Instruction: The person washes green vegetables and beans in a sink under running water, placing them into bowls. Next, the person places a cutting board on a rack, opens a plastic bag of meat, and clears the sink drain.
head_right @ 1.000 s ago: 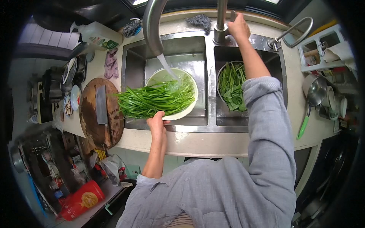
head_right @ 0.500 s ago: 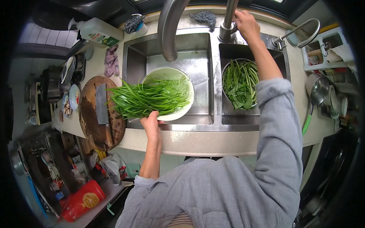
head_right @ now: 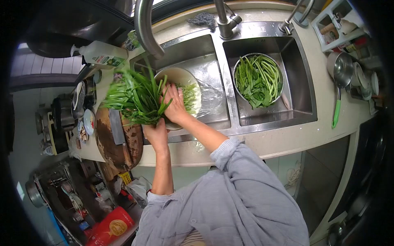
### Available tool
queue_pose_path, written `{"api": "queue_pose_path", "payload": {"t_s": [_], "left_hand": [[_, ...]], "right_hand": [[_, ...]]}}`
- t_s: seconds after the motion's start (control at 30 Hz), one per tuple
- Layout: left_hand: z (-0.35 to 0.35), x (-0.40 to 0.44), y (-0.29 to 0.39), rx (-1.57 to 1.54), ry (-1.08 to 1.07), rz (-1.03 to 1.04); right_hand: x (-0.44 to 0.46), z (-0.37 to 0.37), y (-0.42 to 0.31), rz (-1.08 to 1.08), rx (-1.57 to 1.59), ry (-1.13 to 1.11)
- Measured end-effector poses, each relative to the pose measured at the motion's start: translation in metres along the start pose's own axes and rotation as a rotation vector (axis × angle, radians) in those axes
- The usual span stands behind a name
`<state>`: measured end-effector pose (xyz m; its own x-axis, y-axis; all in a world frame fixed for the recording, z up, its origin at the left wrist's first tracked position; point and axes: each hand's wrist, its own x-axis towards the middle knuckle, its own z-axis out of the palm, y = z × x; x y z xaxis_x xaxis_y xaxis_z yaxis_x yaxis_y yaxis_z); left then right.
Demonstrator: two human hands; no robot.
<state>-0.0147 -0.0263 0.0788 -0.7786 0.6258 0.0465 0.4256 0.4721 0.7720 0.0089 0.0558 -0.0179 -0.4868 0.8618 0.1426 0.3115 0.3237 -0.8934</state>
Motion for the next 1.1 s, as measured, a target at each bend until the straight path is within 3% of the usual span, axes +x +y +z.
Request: {"api": "queue_pose_path", "payload": {"t_s": [0.13, 0.2, 0.3, 0.37, 0.47, 0.6, 0.7, 0.77, 0.83, 0.87, 0.97, 1.03, 1.1], "left_hand": [[-0.015, 0.007, 0.015, 0.142, 0.13, 0.32], [-0.024, 0.008, 0.023, 0.156, 0.15, 0.356], [-0.038, 0.008, 0.039, 0.24, 0.194, 0.459], [-0.042, 0.006, 0.042, 0.231, 0.214, 0.476], [-0.044, 0.001, 0.049, 0.289, 0.183, 0.47], [-0.035, -0.008, 0.061, 0.317, 0.173, 0.592], [-0.025, -0.019, 0.063, 0.336, 0.167, 0.563], [-0.014, -0.021, 0.047, 0.089, 0.113, 0.298], [-0.003, -0.03, 0.053, -0.179, 0.041, 0.039], [0.003, -0.038, 0.061, -0.327, 0.0, -0.088], [0.038, -0.059, 0.073, -0.613, -0.04, -0.329], [0.07, -0.071, 0.073, -0.733, -0.076, -0.454], [0.106, -0.087, 0.09, -0.833, -0.15, -0.5]], "right_hand": [[0.008, 0.024, -0.017, -0.207, 0.033, 0.232], [0.011, 0.026, -0.027, -0.241, -0.104, 0.095], [0.018, 0.019, -0.047, -0.204, -0.03, -0.145], [0.012, 0.015, -0.056, -0.278, -0.108, -0.119], [0.02, 0.015, -0.056, -0.183, 0.147, -0.029], [0.008, -0.023, -0.059, -0.126, 0.255, -0.168], [0.005, -0.045, -0.053, -0.097, 0.301, -0.182], [0.004, -0.06, -0.049, -0.056, 0.342, -0.089], [-0.002, -0.076, -0.045, -0.174, -0.016, 0.091], [-0.009, -0.087, -0.041, -0.158, 0.019, 0.235], [-0.019, -0.184, -0.048, -0.002, -0.115, -0.064], [-0.031, -0.226, -0.014, -0.305, -0.082, 0.255], [-0.032, -0.294, 0.016, -0.369, 0.003, 0.488]]}}
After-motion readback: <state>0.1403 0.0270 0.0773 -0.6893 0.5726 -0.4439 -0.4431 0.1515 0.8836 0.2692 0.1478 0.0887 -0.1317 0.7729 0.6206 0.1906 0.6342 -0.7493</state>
